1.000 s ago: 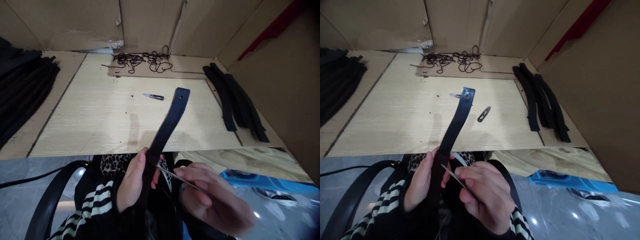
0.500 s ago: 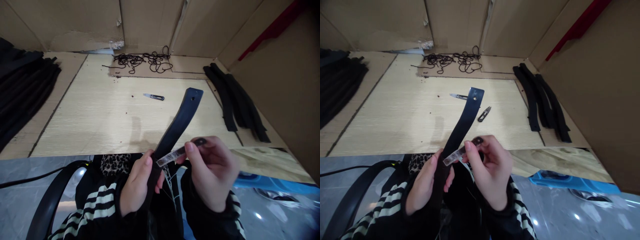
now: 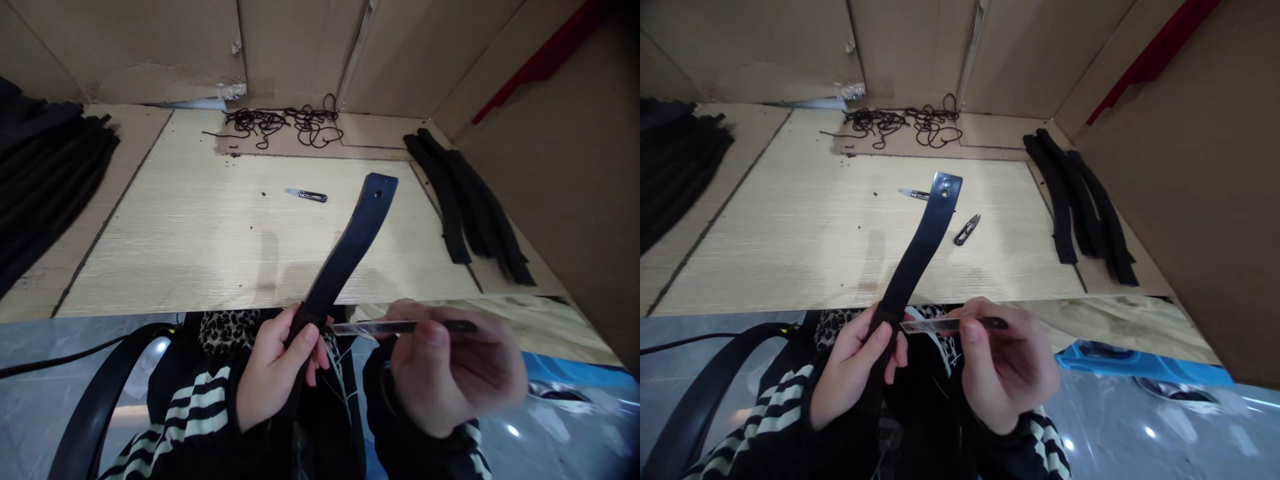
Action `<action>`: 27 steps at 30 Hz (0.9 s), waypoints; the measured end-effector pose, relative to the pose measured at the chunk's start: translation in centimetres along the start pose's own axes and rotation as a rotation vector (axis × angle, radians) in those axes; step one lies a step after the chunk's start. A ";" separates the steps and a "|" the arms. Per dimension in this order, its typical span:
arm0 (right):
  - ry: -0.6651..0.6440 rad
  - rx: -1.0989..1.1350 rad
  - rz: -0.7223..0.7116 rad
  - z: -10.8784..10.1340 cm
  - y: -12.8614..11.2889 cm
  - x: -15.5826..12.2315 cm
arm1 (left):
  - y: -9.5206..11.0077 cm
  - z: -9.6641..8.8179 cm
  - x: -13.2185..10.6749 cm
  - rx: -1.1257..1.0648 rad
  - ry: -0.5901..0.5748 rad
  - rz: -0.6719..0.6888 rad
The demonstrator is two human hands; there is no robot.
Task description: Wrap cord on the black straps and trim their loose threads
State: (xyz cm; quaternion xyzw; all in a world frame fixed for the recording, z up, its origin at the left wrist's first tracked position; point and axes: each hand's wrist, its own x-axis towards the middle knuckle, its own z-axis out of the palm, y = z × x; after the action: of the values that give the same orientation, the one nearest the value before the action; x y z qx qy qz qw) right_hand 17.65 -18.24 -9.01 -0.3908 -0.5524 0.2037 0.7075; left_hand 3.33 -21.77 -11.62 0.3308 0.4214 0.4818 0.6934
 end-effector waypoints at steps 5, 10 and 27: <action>0.190 0.149 -0.070 0.0 1.0 0.6 | -0.1 0.0 -0.1 -0.040 0.044 0.007; 0.211 0.173 -0.044 -0.7 1.8 0.4 | -0.2 -0.2 0.2 0.019 0.000 0.008; 0.400 -0.369 -0.112 -5.8 9.4 1.4 | -6.4 -2.0 -1.6 -0.552 -0.482 -0.234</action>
State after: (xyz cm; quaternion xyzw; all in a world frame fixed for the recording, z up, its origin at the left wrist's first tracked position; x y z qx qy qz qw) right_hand 24.86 -13.38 -15.90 -0.5142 -0.4503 -0.0211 0.7296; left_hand 3.69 -25.24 -17.57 0.1854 0.1356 0.4030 0.8859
